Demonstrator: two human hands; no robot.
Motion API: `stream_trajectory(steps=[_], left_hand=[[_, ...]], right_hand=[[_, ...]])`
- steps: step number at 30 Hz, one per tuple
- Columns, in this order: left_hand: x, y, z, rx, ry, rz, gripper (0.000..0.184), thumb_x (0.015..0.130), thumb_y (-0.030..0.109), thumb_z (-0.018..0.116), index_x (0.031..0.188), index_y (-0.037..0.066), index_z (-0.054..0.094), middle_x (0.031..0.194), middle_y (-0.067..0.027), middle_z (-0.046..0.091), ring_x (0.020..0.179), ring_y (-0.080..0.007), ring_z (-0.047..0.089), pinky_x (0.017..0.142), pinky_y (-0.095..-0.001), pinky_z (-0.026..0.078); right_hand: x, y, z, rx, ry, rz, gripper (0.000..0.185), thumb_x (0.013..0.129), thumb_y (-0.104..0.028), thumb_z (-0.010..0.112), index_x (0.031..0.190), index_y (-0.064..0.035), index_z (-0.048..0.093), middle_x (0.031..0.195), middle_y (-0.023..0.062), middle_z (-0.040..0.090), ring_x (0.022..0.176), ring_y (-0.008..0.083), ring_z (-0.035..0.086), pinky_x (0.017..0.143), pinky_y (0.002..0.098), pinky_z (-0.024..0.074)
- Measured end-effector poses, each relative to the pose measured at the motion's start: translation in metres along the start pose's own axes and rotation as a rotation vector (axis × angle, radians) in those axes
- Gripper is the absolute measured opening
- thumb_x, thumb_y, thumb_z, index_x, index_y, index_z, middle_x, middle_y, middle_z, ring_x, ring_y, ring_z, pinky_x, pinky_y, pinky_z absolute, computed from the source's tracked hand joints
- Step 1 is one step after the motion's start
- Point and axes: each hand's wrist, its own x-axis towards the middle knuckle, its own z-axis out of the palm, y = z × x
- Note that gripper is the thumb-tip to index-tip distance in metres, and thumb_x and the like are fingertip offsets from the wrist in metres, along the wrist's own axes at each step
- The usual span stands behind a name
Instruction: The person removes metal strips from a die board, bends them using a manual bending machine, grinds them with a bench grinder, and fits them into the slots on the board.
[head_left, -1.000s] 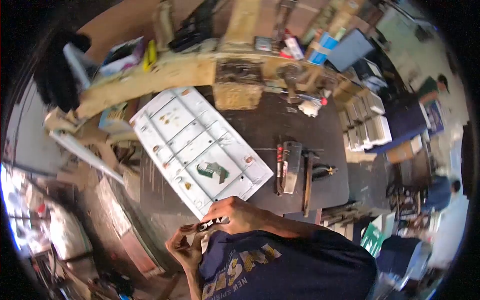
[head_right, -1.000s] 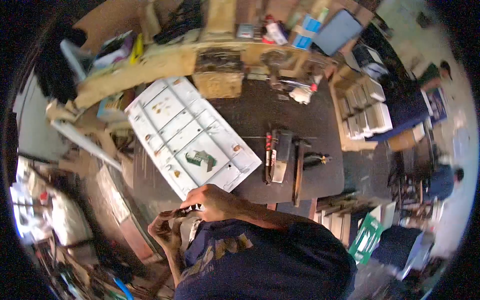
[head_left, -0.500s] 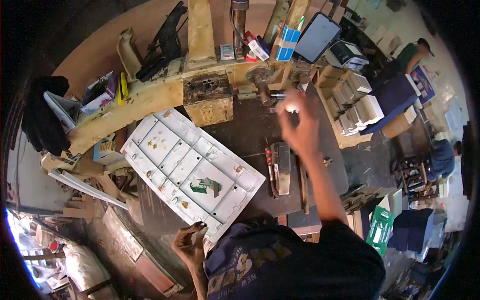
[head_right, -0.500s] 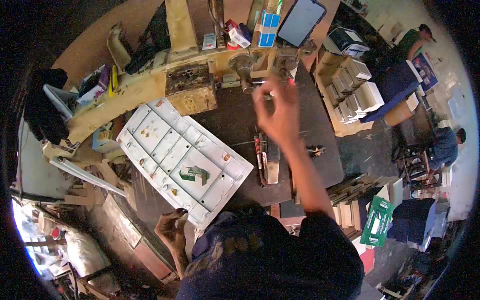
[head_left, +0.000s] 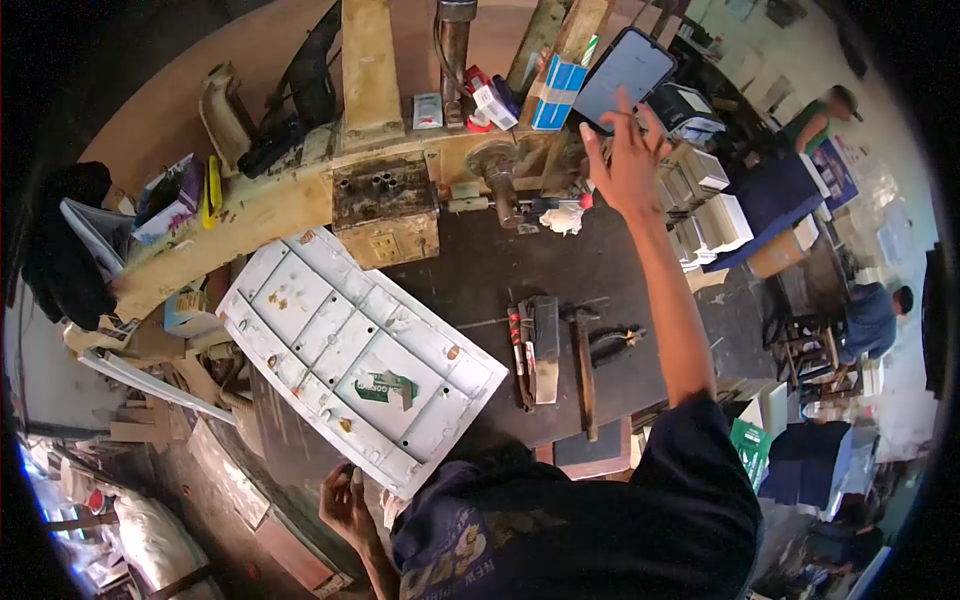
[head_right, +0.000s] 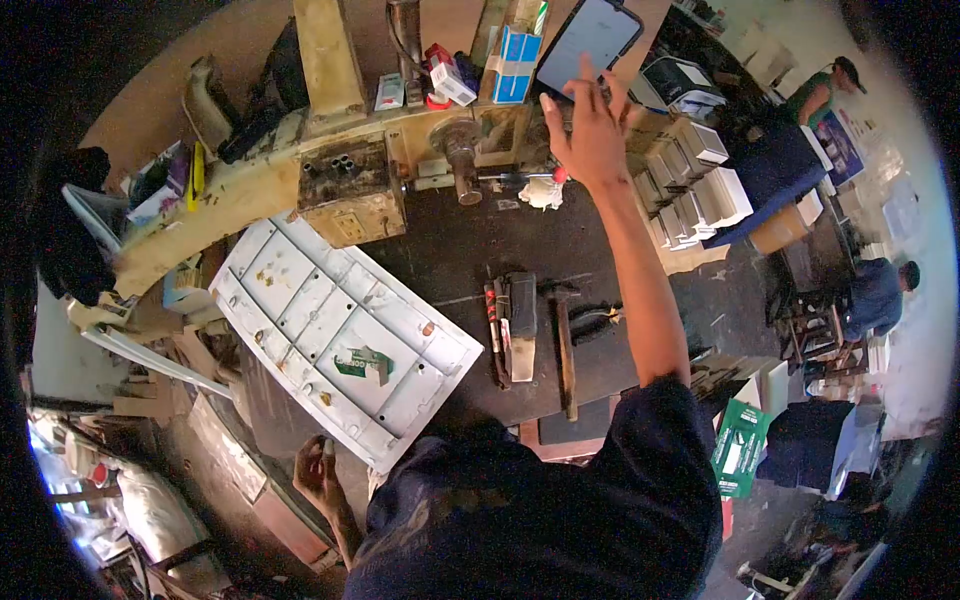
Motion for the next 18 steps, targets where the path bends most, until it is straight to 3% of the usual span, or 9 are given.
stream_trajectory(steps=[4,6,8,9,10,11,12,15,18], left_hand=[[-0.004,-0.016,-0.011,-0.058,0.014,-0.011,0.025,0.084,0.002,0.076,0.106,-0.004,0.065,0.100,-0.0093,0.068,0.090,-0.0153,0.063,0.081,-0.0280,0.051],[-0.002,-0.034,-0.018,0.046,0.072,-0.036,0.024,0.086,0.002,0.073,0.107,-0.004,0.065,0.102,-0.0116,0.068,0.093,-0.0177,0.065,0.084,-0.0308,0.053],[-0.002,-0.052,-0.023,-0.087,0.095,0.040,0.023,0.088,0.002,0.069,0.110,-0.005,0.065,0.105,-0.0138,0.068,0.098,-0.0218,0.066,0.086,-0.0353,0.056],[-0.002,-0.062,-0.032,-0.041,0.035,0.023,0.029,0.093,0.001,0.061,0.117,-0.014,0.057,0.115,-0.0227,0.064,0.108,-0.0353,0.065,0.098,-0.0416,0.055],[-0.002,-0.053,-0.026,-0.084,0.168,-0.175,0.023,0.088,0.000,0.067,0.110,-0.007,0.064,0.111,-0.0160,0.066,0.103,-0.0262,0.066,0.087,-0.0381,0.057],[-0.001,-0.038,-0.022,-0.163,0.213,-0.310,0.024,0.086,0.001,0.070,0.109,-0.005,0.066,0.111,-0.0139,0.067,0.103,-0.0233,0.065,0.088,-0.0358,0.056],[0.000,-0.058,-0.033,0.122,0.154,-0.156,0.023,0.084,0.002,0.074,0.105,-0.004,0.068,0.108,-0.0109,0.068,0.102,-0.0201,0.065,0.087,-0.0337,0.054],[0.012,-0.080,-0.037,0.252,0.099,-0.066,0.023,0.081,-0.004,0.074,0.103,-0.002,0.072,0.103,-0.0087,0.073,0.096,-0.0154,0.067,0.086,-0.0322,0.054],[0.015,-0.086,-0.030,0.208,0.021,-0.071,0.028,0.076,-0.008,0.075,0.103,0.000,0.073,0.101,-0.0070,0.074,0.092,-0.0145,0.069,0.082,-0.0315,0.055]], right_hand=[[-0.012,-0.009,-0.021,0.199,0.231,0.080,0.029,0.095,-0.028,0.062,0.112,-0.0048,0.059,0.129,0.0111,0.061,0.127,0.0341,0.040,0.101,0.0533,0.0288],[-0.039,-0.014,-0.029,0.254,0.288,0.109,0.022,0.090,-0.020,0.064,0.106,-0.0052,0.062,0.116,0.0115,0.067,0.112,0.0302,0.056,0.099,0.0503,0.0358],[-0.090,-0.021,-0.014,0.412,0.127,0.164,0.023,0.085,-0.016,0.067,0.106,-0.0064,0.065,0.102,0.0103,0.071,0.096,0.0264,0.065,0.094,0.0472,0.0442],[-0.117,-0.029,-0.010,0.524,-0.116,0.381,0.027,0.086,-0.022,0.069,0.108,-0.0069,0.066,0.096,0.0101,0.072,0.096,0.0268,0.066,0.093,0.0471,0.0465],[-0.145,-0.048,-0.011,0.618,-0.409,0.586,0.032,0.086,-0.028,0.071,0.110,-0.0075,0.066,0.091,0.0098,0.072,0.096,0.0273,0.067,0.091,0.0471,0.0489],[-0.161,-0.073,-0.012,0.569,-0.584,0.637,0.043,0.086,-0.038,0.071,0.113,-0.0055,0.065,0.097,0.0123,0.072,0.100,0.0286,0.066,0.091,0.0464,0.0497],[-0.170,-0.093,-0.012,0.495,-0.747,0.665,0.055,0.086,-0.049,0.070,0.117,-0.0035,0.065,0.102,0.0148,0.071,0.104,0.0300,0.066,0.091,0.0458,0.0506],[-0.214,-0.116,0.001,0.257,-1.111,0.613,0.081,0.082,-0.068,0.064,0.123,0.0022,0.060,0.114,0.0232,0.066,0.108,0.0351,0.064,0.092,0.0464,0.0501],[-0.246,-0.120,0.020,0.155,-1.076,0.420,0.097,0.080,-0.070,0.064,0.135,0.0072,0.047,0.132,0.0294,0.052,0.120,0.0427,0.055,0.096,0.0500,0.0490]])
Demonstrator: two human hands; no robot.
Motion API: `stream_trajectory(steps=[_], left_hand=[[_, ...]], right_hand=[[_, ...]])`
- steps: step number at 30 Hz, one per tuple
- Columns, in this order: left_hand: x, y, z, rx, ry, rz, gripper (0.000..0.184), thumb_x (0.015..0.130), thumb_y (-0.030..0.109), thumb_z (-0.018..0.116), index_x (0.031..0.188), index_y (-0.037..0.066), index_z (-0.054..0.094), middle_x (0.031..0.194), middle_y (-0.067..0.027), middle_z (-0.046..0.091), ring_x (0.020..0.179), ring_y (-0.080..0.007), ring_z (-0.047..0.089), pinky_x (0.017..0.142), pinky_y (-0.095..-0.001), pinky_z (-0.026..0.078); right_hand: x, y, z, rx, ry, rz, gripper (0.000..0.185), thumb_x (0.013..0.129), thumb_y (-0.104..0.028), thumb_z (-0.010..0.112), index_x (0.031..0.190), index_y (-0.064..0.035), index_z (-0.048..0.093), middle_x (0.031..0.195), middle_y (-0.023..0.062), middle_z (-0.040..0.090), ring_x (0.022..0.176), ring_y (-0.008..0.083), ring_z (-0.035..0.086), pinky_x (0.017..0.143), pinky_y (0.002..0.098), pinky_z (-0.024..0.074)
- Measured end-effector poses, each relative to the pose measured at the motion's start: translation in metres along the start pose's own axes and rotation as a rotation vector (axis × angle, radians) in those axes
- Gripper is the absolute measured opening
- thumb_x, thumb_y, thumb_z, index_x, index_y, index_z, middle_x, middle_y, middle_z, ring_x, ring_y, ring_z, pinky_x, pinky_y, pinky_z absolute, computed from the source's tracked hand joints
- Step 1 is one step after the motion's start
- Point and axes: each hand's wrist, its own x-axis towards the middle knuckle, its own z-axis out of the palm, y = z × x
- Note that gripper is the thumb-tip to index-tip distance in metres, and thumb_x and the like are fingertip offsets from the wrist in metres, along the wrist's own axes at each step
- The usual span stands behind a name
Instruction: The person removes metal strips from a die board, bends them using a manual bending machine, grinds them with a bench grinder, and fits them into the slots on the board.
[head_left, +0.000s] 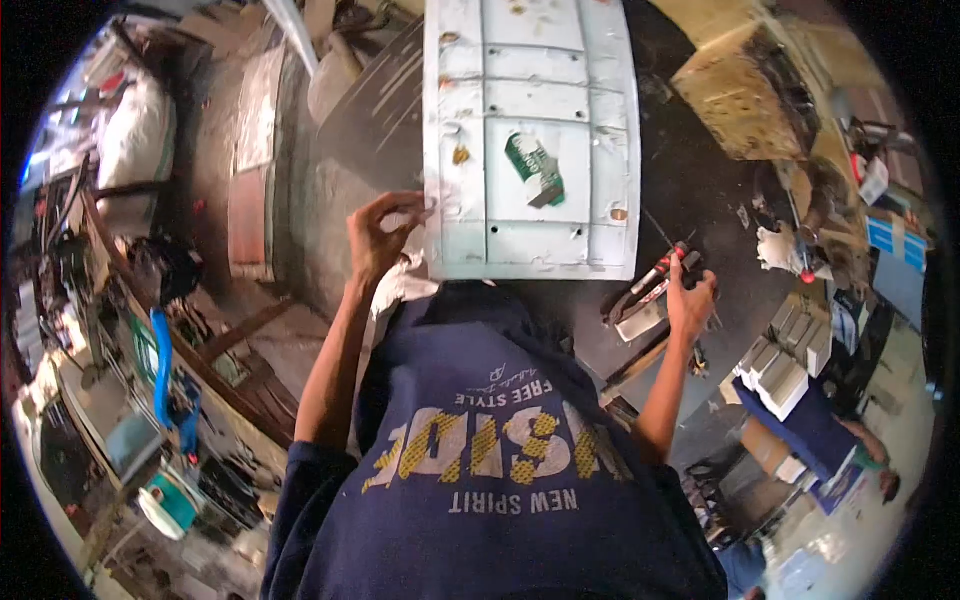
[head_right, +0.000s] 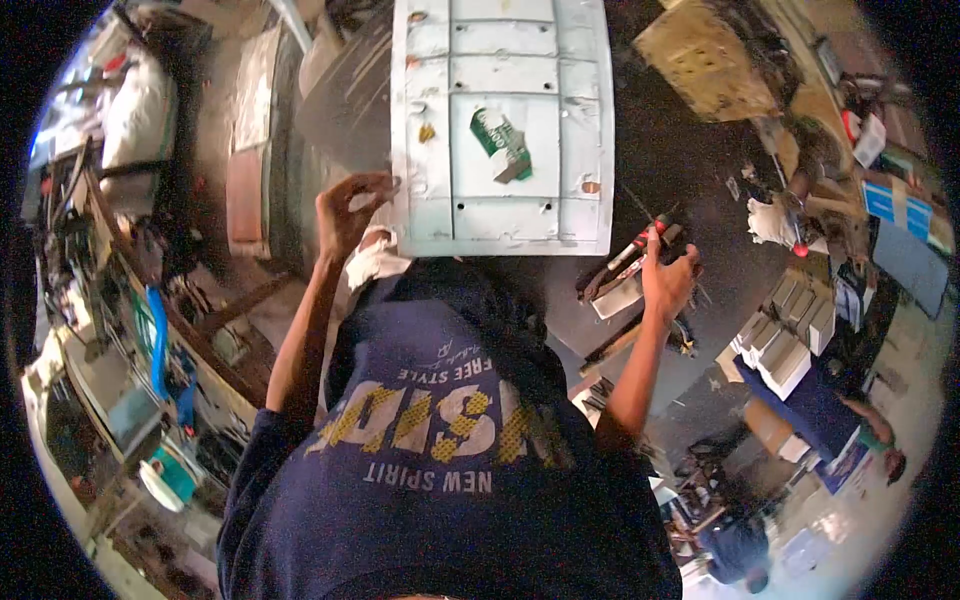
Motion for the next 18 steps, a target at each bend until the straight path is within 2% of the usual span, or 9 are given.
stream_trajectory(steps=[1,4,9,11,13,18], left_hand=[[0.000,0.000,0.005,0.173,0.014,0.086,0.029,0.075,-0.004,0.078,0.102,0.002,0.075,0.097,-0.0060,0.075,0.089,-0.0136,0.069,0.077,-0.0313,0.057],[-0.006,-0.005,0.014,0.185,-0.035,0.075,0.032,0.073,-0.001,0.080,0.103,0.010,0.077,0.096,-0.0064,0.076,0.080,-0.0137,0.068,0.075,-0.0299,0.056],[0.001,-0.011,0.022,0.154,-0.021,0.099,0.037,0.070,-0.005,0.077,0.105,0.010,0.076,0.087,-0.0094,0.073,0.071,-0.0155,0.066,0.071,-0.0315,0.055],[0.003,-0.012,0.025,0.156,-0.030,0.109,0.037,0.071,-0.004,0.077,0.105,0.011,0.076,0.088,-0.0099,0.073,0.070,-0.0168,0.067,0.070,-0.0314,0.055],[0.004,-0.017,0.025,0.138,-0.065,0.071,0.038,0.071,-0.002,0.077,0.106,0.012,0.075,0.092,-0.0106,0.073,0.069,-0.0202,0.068,0.070,-0.0317,0.056],[0.007,-0.020,0.021,0.160,-0.098,0.113,0.034,0.074,-0.003,0.073,0.107,0.009,0.074,0.094,-0.0113,0.073,0.075,-0.0212,0.070,0.072,-0.0330,0.057]], right_hand=[[-0.001,0.005,0.004,-0.022,-0.015,-0.017,0.097,0.080,-0.070,0.064,0.135,0.0072,0.047,0.132,0.0294,0.052,0.120,0.0427,0.055,0.096,0.0500,0.0490],[0.004,-0.001,0.007,-0.054,0.060,-0.027,0.106,0.075,-0.071,0.068,0.136,0.0119,0.041,0.135,0.0316,0.046,0.124,0.0445,0.050,0.098,0.0511,0.0472],[0.006,-0.013,0.001,-0.167,-0.009,0.074,0.114,0.068,-0.070,0.075,0.131,0.0170,0.039,0.132,0.0348,0.047,0.125,0.0453,0.049,0.097,0.0508,0.0481],[0.008,-0.020,-0.002,-0.190,-0.021,0.079,0.115,0.066,-0.069,0.077,0.130,0.0180,0.038,0.132,0.0356,0.047,0.125,0.0452,0.050,0.097,0.0505,0.0487],[0.005,-0.024,-0.002,-0.189,-0.179,0.175,0.117,0.065,-0.069,0.079,0.129,0.0186,0.036,0.133,0.0354,0.047,0.124,0.0440,0.051,0.097,0.0506,0.0488],[-0.007,-0.030,0.001,-0.258,-0.120,0.166,0.116,0.062,-0.069,0.080,0.128,0.0163,0.037,0.132,0.0332,0.048,0.122,0.0425,0.051,0.096,0.0504,0.0490]])
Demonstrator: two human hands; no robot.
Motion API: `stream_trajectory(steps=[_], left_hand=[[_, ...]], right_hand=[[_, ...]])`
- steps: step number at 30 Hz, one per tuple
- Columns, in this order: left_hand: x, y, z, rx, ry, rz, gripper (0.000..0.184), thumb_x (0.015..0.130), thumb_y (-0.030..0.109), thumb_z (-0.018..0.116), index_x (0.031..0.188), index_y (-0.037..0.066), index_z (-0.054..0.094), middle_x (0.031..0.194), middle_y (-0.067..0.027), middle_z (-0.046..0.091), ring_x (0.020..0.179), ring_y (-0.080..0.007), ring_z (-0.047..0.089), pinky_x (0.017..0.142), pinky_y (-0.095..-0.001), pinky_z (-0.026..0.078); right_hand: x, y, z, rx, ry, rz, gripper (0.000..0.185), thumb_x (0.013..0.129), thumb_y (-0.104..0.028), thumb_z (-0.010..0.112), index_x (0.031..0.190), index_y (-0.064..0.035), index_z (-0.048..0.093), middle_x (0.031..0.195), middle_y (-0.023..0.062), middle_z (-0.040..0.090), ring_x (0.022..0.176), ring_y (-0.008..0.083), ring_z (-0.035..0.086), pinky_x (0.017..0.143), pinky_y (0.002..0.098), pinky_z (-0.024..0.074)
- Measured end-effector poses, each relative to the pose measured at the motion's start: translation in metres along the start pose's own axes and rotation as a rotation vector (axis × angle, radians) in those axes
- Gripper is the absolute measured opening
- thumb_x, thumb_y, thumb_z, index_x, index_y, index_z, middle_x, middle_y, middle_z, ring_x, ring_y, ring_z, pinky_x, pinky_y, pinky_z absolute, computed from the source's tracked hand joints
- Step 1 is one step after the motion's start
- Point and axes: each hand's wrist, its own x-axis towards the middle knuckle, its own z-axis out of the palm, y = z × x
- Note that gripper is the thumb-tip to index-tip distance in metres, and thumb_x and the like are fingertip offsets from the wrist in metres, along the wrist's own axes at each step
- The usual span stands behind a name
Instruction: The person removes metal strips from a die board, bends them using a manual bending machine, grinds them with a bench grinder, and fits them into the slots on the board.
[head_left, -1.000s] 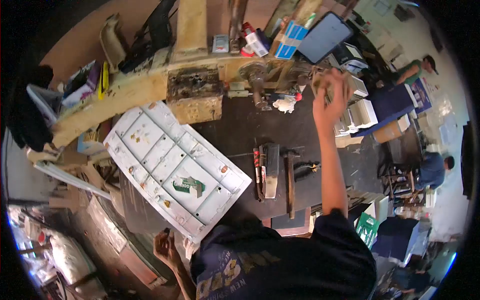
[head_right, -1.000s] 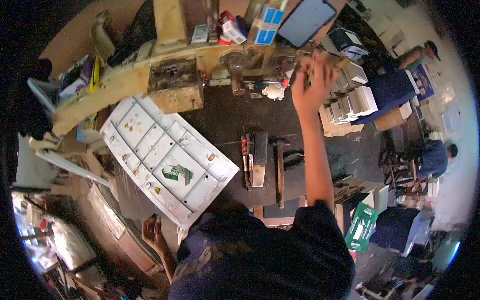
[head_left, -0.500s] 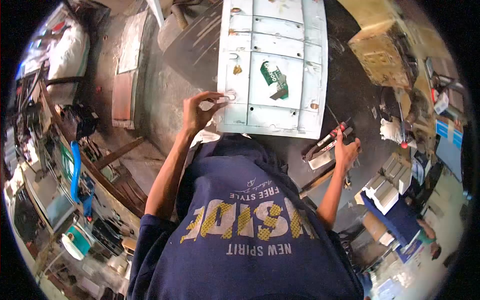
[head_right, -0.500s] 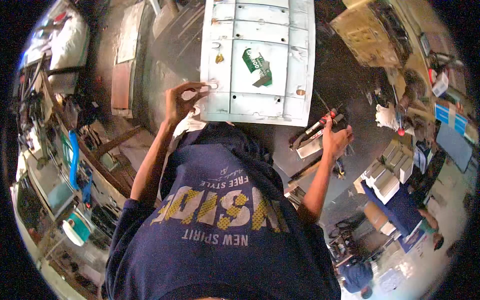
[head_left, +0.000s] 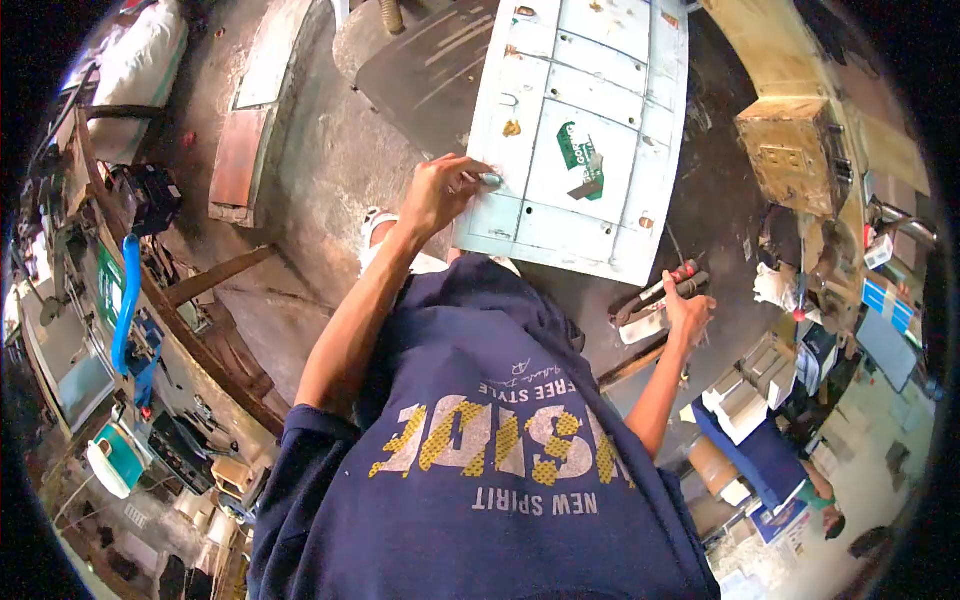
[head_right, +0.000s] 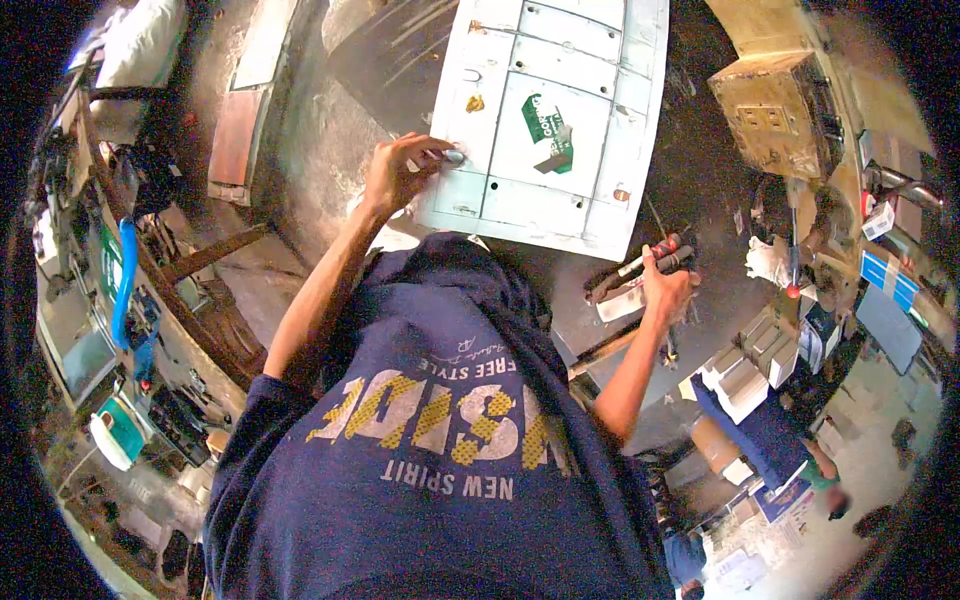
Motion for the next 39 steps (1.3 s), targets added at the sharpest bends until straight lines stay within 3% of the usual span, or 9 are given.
stream_trajectory(steps=[8,17,20,30,34,36,37,38,39], left_hand=[[-0.002,-0.006,-0.004,0.061,-0.069,0.165,0.048,0.071,-0.009,0.067,0.116,0.007,0.068,0.102,-0.0129,0.073,0.088,-0.0287,0.069,0.090,-0.0412,0.052],[-0.006,0.000,-0.004,-0.118,0.020,0.070,0.062,0.071,0.002,0.080,0.129,0.009,0.059,0.113,-0.0097,0.072,0.092,-0.0206,0.069,0.076,-0.0305,0.055],[-0.001,0.003,-0.007,-0.110,-0.036,0.026,0.060,0.073,-0.002,0.076,0.130,0.009,0.057,0.111,-0.0093,0.073,0.089,-0.0221,0.070,0.076,-0.0323,0.055],[0.003,0.004,-0.006,-0.105,-0.089,0.027,0.063,0.079,-0.008,0.066,0.136,0.010,0.047,0.108,-0.0129,0.073,0.091,-0.0263,0.072,0.081,-0.0360,0.057],[0.000,0.004,-0.005,-0.077,-0.093,-0.015,0.063,0.081,-0.005,0.068,0.137,0.014,0.046,0.110,-0.0111,0.073,0.094,-0.0243,0.072,0.082,-0.0359,0.057],[-0.002,0.002,-0.002,0.022,-0.073,-0.026,0.064,0.082,-0.003,0.070,0.138,0.017,0.045,0.112,-0.0089,0.073,0.098,-0.0229,0.071,0.084,-0.0370,0.056],[-0.002,-0.006,0.004,-0.077,-0.043,-0.043,0.063,0.082,-0.004,0.070,0.137,0.016,0.047,0.111,-0.0093,0.073,0.099,-0.0224,0.071,0.084,-0.0370,0.057],[-0.001,-0.005,0.005,-0.070,-0.044,-0.070,0.062,0.083,-0.004,0.070,0.137,0.016,0.048,0.111,-0.0106,0.073,0.099,-0.0222,0.072,0.083,-0.0369,0.058],[0.000,-0.001,0.003,-0.058,-0.028,-0.010,0.061,0.083,-0.006,0.069,0.136,0.015,0.049,0.110,-0.0114,0.073,0.097,-0.0216,0.072,0.082,-0.0362,0.058]], right_hand=[[0.000,0.019,0.022,0.076,0.197,-0.040,0.118,0.060,-0.076,0.078,0.130,0.0126,0.043,0.129,0.0288,0.049,0.131,0.0422,0.039,0.106,0.0495,0.0397],[0.009,0.016,0.019,0.265,0.237,-0.079,0.111,0.071,-0.079,0.066,0.131,0.0120,0.047,0.127,0.0319,0.053,0.129,0.0411,0.043,0.105,0.0481,0.0409],[0.015,0.014,0.021,0.107,0.324,0.079,0.115,0.069,-0.081,0.066,0.131,0.0131,0.047,0.128,0.0312,0.053,0.128,0.0422,0.045,0.105,0.0484,0.0412],[0.026,0.021,0.009,0.160,0.151,0.025,0.119,0.064,-0.082,0.069,0.129,0.0160,0.047,0.131,0.0327,0.054,0.123,0.0438,0.054,0.103,0.0479,0.0453],[0.049,0.035,0.031,0.200,0.238,0.049,0.118,0.072,-0.087,0.055,0.127,0.0168,0.048,0.126,0.0336,0.057,0.117,0.0447,0.058,0.101,0.0483,0.0459],[0.072,0.058,0.049,0.572,0.179,0.166,0.096,0.083,-0.078,0.051,0.119,0.0110,0.052,0.115,0.0290,0.063,0.109,0.0405,0.062,0.088,0.0558,0.0498],[0.055,0.058,0.022,0.651,-0.185,0.149,0.076,0.085,-0.064,0.060,0.119,0.0040,0.054,0.120,0.0251,0.060,0.109,0.0358,0.060,0.076,0.0519,0.0558],[0.077,0.086,0.050,0.655,-0.093,0.130,0.069,0.080,-0.049,0.071,0.125,-0.0013,0.052,0.130,0.0222,0.052,0.114,0.0330,0.056,0.070,0.0461,0.0594],[0.034,0.067,0.024,0.829,-0.003,0.133,0.069,0.077,-0.043,0.074,0.128,-0.0033,0.050,0.122,0.0153,0.051,0.111,0.0323,0.056,0.082,0.0533,0.0548]])
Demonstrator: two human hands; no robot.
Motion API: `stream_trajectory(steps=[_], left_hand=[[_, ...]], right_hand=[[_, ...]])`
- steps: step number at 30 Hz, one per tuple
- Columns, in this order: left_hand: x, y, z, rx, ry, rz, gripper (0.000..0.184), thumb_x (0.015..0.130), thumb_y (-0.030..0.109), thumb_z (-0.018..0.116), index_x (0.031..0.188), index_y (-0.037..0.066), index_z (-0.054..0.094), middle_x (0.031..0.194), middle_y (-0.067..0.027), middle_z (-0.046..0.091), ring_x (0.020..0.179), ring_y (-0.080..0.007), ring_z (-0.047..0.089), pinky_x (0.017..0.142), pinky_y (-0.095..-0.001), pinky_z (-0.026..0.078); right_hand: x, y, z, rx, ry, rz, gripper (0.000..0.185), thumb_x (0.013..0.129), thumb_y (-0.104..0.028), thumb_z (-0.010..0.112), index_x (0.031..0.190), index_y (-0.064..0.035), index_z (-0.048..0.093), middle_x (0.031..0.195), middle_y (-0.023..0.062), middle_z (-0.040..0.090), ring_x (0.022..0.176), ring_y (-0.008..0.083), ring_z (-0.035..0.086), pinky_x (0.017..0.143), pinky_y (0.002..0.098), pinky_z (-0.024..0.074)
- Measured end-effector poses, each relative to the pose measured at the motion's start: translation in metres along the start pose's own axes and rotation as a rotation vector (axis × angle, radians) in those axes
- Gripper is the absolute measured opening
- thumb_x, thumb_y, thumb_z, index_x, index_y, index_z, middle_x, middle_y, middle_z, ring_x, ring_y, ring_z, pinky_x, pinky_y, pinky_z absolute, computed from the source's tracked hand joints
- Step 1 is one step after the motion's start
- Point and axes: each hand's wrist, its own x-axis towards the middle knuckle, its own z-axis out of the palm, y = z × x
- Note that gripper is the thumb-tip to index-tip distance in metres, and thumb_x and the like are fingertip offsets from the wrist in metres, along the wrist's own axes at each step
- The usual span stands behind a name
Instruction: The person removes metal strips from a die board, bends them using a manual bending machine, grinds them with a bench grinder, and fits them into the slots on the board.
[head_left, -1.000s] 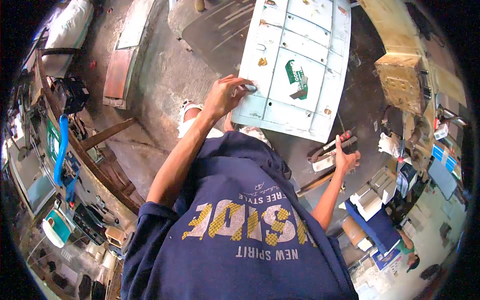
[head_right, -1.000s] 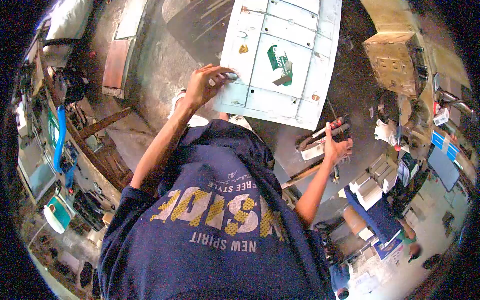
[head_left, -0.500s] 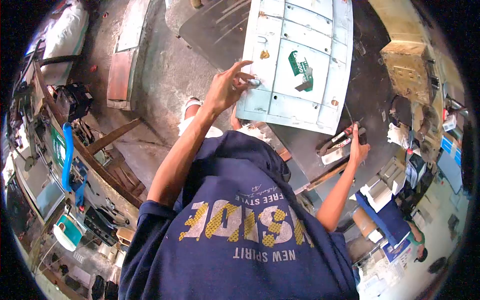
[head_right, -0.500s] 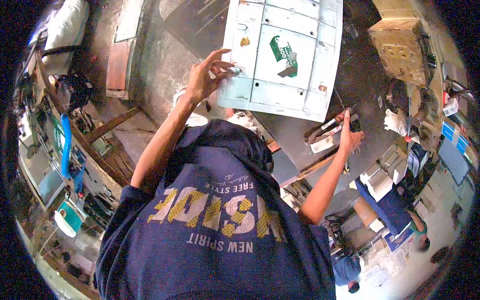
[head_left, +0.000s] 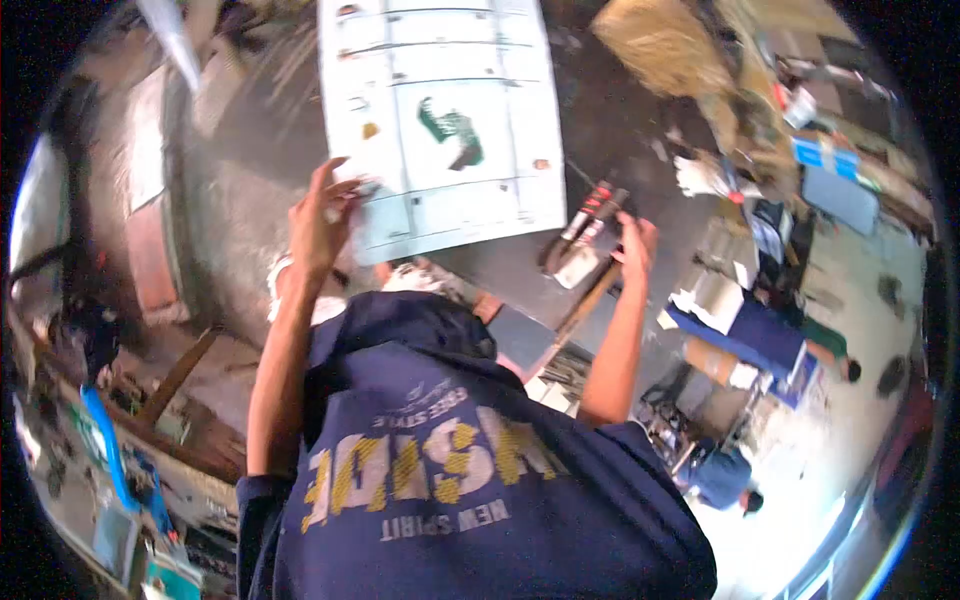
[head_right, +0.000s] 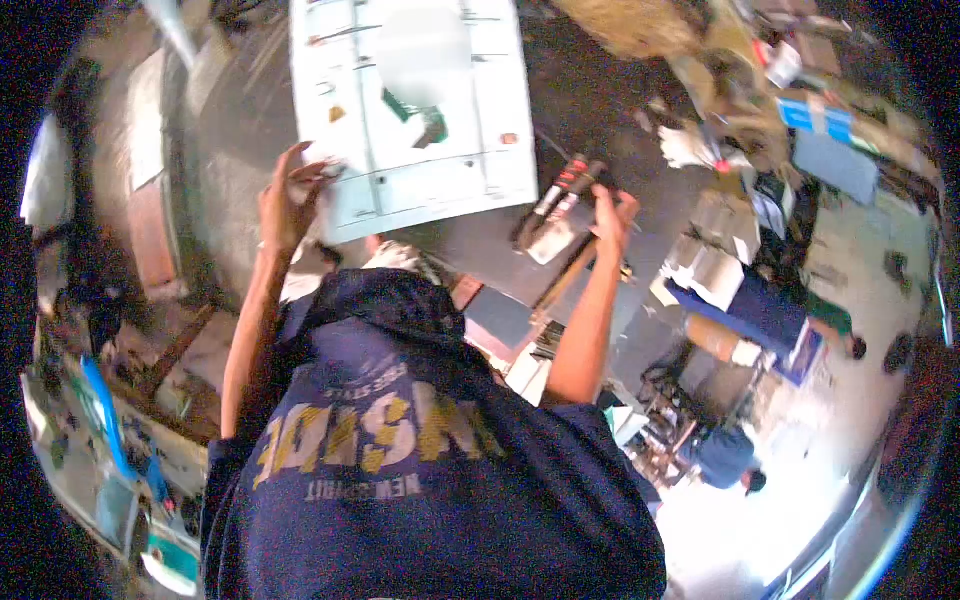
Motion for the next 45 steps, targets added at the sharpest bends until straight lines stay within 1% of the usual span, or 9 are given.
stream_trajectory(steps=[1,10,16,19,23,31,34,42,45], left_hand=[[0.000,0.003,-0.001,0.035,0.012,0.021,0.062,0.081,-0.008,0.068,0.136,0.015,0.049,0.108,-0.0110,0.074,0.095,-0.0214,0.073,0.082,-0.0354,0.058],[0.002,-0.002,-0.004,0.004,-0.041,0.002,0.067,0.079,-0.013,0.065,0.137,0.014,0.047,0.109,-0.0115,0.074,0.095,-0.0201,0.072,0.082,-0.0336,0.057],[0.005,0.010,-0.011,0.062,-0.075,-0.025,0.070,0.080,-0.010,0.065,0.141,0.012,0.037,0.109,-0.0132,0.073,0.093,-0.0255,0.073,0.078,-0.0373,0.058],[0.003,0.010,-0.012,0.041,-0.082,-0.032,0.070,0.082,-0.008,0.065,0.141,0.012,0.035,0.109,-0.0138,0.073,0.095,-0.0276,0.072,0.078,-0.0380,0.059],[0.004,0.004,-0.009,0.022,-0.063,0.039,0.076,0.080,-0.010,0.066,0.145,0.014,0.033,0.107,-0.0120,0.074,0.095,-0.0267,0.073,0.080,-0.0380,0.058],[0.005,0.000,-0.009,0.051,-0.066,0.085,0.076,0.080,-0.009,0.063,0.145,0.013,0.030,0.107,-0.0141,0.073,0.096,-0.0328,0.071,0.079,-0.0409,0.058],[0.005,0.006,-0.013,0.043,-0.074,0.059,0.076,0.080,-0.007,0.065,0.145,0.011,0.029,0.105,-0.0141,0.073,0.098,-0.0352,0.070,0.081,-0.0419,0.057],[-0.008,0.008,-0.011,0.012,-0.030,0.062,0.078,0.079,-0.003,0.068,0.146,0.009,0.030,0.101,-0.0156,0.073,0.097,-0.0348,0.069,0.084,-0.0415,0.055],[-0.043,0.003,-0.008,-0.046,0.290,0.025,0.070,0.078,0.007,0.075,0.140,0.004,0.041,0.092,-0.0160,0.073,0.088,-0.0308,0.071,0.080,-0.0391,0.056]], right_hand=[[0.016,0.006,-0.007,0.026,-0.120,0.114,0.083,0.071,-0.039,0.080,0.136,-0.0044,0.043,0.137,0.0196,0.045,0.118,0.0347,0.053,0.078,0.0472,0.0601],[0.006,-0.048,-0.004,-0.288,-0.313,0.106,0.095,0.063,-0.016,0.084,0.146,-0.0130,0.038,0.128,0.0146,0.057,0.116,0.0334,0.057,0.083,0.0540,0.0574],[-0.011,-0.043,-0.013,-0.040,0.025,-0.115,0.028,0.060,-0.016,0.082,0.075,0.0026,0.067,0.079,0.0099,0.069,0.078,0.0216,0.065,0.066,0.0382,0.0517],[-0.045,-0.076,-0.041,0.543,-0.060,-0.471,0.051,0.068,-0.002,0.073,0.117,0.0002,0.057,0.106,0.0092,0.064,0.090,0.0218,0.064,0.076,0.0416,0.0555],[-0.130,-0.177,-0.028,1.070,-0.524,-0.464,0.038,0.078,-0.014,0.056,0.111,0.0026,0.055,0.095,0.0171,0.062,0.098,0.0319,0.060,0.097,0.0464,0.0453],[-0.261,-0.239,0.092,0.890,-0.880,-0.993,0.039,0.066,-0.004,0.051,0.104,0.0069,0.050,0.087,0.0197,0.060,0.083,0.0274,0.060,0.084,0.0421,0.0495],[-0.268,-0.219,0.151,0.976,-0.850,-0.931,0.022,0.072,-0.003,0.063,0.093,0.0006,0.056,0.081,0.0074,0.064,0.071,0.0117,0.059,0.066,0.0268,0.0502],[-0.252,-0.215,0.164,0.784,-0.908,-1.092,0.029,0.074,-0.016,0.059,0.097,0.0024,0.057,0.083,0.0098,0.064,0.075,0.0145,0.059,0.072,0.0279,0.0487],[-0.244,-0.213,0.169,0.924,-0.999,-0.991,0.028,0.077,-0.005,0.053,0.103,0.0049,0.055,0.088,0.0147,0.065,0.081,0.0197,0.061,0.082,0.0339,0.0501]])
